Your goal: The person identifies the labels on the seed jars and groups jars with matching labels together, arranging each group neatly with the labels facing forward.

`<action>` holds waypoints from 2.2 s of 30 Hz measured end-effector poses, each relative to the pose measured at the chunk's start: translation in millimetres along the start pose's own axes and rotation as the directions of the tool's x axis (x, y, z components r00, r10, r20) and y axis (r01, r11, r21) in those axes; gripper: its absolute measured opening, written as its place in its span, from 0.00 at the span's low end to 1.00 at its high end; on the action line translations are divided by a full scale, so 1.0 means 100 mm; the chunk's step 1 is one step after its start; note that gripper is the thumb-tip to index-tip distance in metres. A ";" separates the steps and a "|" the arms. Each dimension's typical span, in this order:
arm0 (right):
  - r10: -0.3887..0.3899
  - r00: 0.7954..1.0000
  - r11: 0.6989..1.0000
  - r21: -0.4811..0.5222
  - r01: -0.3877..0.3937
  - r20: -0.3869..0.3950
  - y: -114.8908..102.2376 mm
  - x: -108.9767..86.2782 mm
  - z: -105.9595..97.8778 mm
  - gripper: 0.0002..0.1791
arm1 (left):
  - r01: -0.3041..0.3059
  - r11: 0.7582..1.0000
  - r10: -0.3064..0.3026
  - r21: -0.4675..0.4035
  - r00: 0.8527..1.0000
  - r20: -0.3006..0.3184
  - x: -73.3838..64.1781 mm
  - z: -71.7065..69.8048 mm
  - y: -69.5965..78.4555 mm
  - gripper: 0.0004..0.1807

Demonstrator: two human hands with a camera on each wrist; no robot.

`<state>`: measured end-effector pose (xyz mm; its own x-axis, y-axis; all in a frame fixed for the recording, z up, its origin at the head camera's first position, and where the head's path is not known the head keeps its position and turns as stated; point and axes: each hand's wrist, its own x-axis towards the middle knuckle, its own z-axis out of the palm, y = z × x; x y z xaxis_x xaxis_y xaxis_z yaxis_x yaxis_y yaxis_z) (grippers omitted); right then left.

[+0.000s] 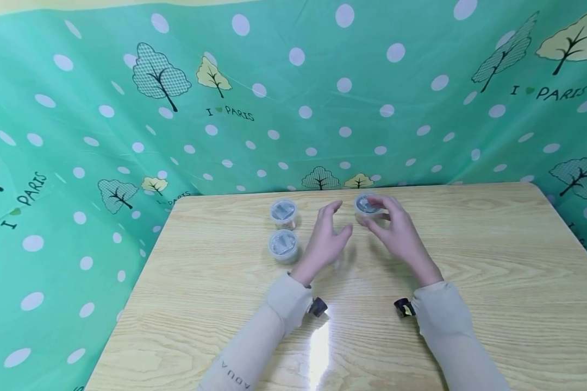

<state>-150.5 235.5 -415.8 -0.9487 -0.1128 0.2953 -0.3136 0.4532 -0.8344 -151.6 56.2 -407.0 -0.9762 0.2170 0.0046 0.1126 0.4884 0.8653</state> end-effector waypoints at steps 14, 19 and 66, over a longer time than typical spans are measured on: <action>0.064 0.998 0.997 -0.051 -0.064 0.007 0.10 0.08 -0.09 0.30 | -0.023 1.000 0.024 -0.016 1.000 0.017 0.14 0.10 0.03 0.34; 0.077 0.997 0.996 -0.056 -0.075 0.027 0.15 0.10 -0.11 0.32 | 0.015 0.999 -0.014 -0.041 0.999 0.032 0.18 0.13 0.07 0.35; 0.267 0.955 0.964 -0.024 -0.266 0.131 0.31 0.16 -0.13 0.37 | 0.089 0.992 -0.087 -0.091 0.996 0.032 0.34 0.49 0.18 0.39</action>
<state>-174.4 259.5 -430.4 -0.9947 -0.1024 -0.0017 -0.0488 0.4881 -0.8714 -173.2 113.9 -415.7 -0.9757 0.2011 -0.0866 0.0078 0.4271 0.9042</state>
